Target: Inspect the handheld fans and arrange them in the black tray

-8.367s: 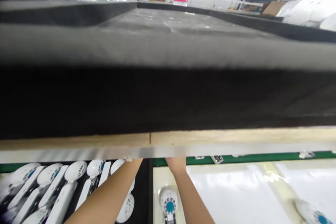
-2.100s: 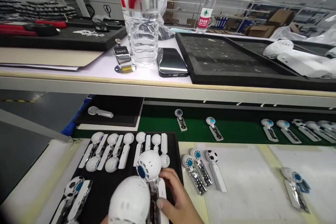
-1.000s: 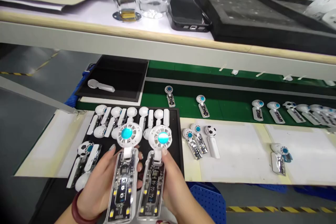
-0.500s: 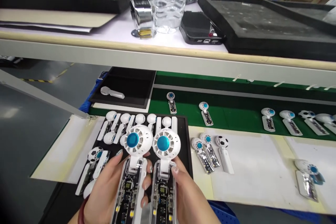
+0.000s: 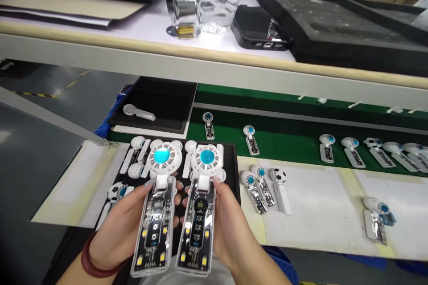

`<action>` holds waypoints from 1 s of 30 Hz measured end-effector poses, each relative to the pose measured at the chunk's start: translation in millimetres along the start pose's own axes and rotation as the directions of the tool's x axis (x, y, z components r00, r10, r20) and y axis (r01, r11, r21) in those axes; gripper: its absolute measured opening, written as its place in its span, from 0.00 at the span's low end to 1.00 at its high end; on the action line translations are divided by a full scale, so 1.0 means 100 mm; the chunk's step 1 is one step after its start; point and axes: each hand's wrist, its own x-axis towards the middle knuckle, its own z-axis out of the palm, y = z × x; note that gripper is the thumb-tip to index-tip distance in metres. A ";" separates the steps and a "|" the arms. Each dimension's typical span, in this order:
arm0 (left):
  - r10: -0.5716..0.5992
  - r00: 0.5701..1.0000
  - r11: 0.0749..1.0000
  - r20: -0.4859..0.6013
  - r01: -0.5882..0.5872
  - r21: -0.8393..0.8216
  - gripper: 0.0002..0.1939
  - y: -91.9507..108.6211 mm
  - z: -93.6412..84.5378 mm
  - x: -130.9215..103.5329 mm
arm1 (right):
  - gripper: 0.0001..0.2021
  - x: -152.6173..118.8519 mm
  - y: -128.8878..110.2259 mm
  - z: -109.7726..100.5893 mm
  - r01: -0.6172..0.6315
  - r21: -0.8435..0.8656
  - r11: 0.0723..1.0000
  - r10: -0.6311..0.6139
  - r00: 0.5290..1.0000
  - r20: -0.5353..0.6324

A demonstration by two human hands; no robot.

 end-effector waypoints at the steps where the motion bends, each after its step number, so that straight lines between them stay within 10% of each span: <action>1: 0.007 1.000 1.000 -0.010 -0.006 0.023 0.15 0.03 0.01 0.01 | 0.22 0.02 -0.02 0.03 -0.008 0.029 1.000 0.006 0.998 0.060; 14: 0.060 0.998 0.993 -0.017 -0.058 0.103 0.16 0.12 -0.16 -0.05 | 0.19 0.16 0.07 0.17 0.011 -0.063 0.998 -0.009 0.999 0.044; 17: 0.162 0.979 0.912 -0.123 -0.101 0.399 0.17 0.06 -0.56 0.02 | 0.18 0.20 0.13 0.19 -0.013 -0.064 0.998 0.010 0.999 -0.039; 20: 0.355 0.884 0.595 -0.304 0.037 0.803 0.20 -0.01 -1.20 0.14 | 0.16 0.23 0.18 0.24 0.000 -0.060 0.998 -0.005 0.997 -0.074; 25: 0.511 0.727 0.273 -0.458 0.368 0.889 0.13 -0.10 -2.17 0.29 | 0.17 0.30 0.28 0.31 -0.024 -0.093 0.995 0.014 0.993 -0.114; 30: 0.593 0.694 0.020 -0.407 0.493 0.870 0.10 -0.20 -2.50 0.29 | 0.21 0.39 0.40 0.30 -0.106 -0.128 0.986 0.085 0.983 -0.160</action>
